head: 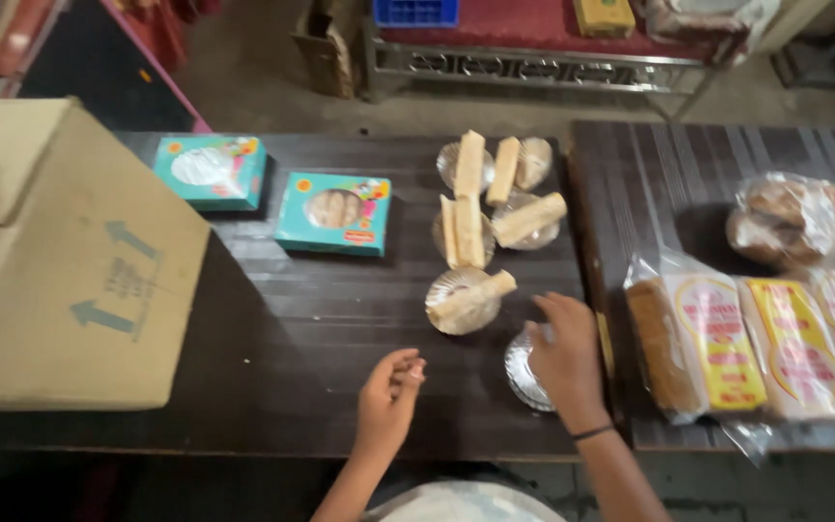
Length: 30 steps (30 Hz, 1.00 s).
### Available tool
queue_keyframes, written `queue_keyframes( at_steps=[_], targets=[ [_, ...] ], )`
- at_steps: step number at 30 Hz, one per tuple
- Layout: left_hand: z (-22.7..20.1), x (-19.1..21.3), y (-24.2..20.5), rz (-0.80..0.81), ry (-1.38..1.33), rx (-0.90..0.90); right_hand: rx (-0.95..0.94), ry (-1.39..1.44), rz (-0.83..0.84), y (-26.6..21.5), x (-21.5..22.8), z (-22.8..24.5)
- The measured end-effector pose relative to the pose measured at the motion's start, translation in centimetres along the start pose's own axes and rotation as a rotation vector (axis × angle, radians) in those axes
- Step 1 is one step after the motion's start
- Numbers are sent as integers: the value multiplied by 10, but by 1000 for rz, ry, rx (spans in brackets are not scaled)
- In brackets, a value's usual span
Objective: The person opens cardboard boxes of sweet pastry rolls on a shop table and places each roll into a silver foil cup, arranging the filled cups across the table. They work through multiple boxes, moving rolls one at a time from the box trays into the cups.
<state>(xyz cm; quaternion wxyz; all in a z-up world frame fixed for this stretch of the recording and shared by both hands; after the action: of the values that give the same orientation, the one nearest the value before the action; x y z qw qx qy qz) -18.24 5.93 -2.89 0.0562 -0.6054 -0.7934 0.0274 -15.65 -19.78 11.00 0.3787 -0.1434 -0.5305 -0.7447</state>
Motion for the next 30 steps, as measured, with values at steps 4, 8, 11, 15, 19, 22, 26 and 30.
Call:
queue_keyframes(
  at_steps=[4,8,11,15,19,22,26,30],
  targets=[
    [-18,64,51,-188,126,16,-71,417,109,13,-103,66],
    [-42,114,89,-262,109,-59,303,364,99,40,-167,167],
    [-35,140,103,-206,-34,-13,386,213,122,33,-217,180],
    [12,167,119,-184,-133,30,404,251,22,24,-229,181],
    [22,177,128,-118,-117,91,375,194,126,21,-253,170],
    [21,162,158,-52,-121,46,406,193,153,29,-249,175],
    [-31,128,209,-33,268,-438,500,106,245,30,-253,189],
    [-68,73,239,127,776,-766,593,2,203,26,-253,195]
  ],
)
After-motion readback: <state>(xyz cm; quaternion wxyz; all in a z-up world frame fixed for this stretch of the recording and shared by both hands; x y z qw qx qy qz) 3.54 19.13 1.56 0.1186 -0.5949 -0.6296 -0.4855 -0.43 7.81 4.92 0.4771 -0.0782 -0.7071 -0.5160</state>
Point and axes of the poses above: each hand's wrist, its own y-axis towards the middle knuckle, its own x-axis out of the back of the hand, z = x × y, the point moved 10 cm from there along y, towards the middle knuckle, and after that the axes turned 14 degrees about -z, right-handed, at the moved point
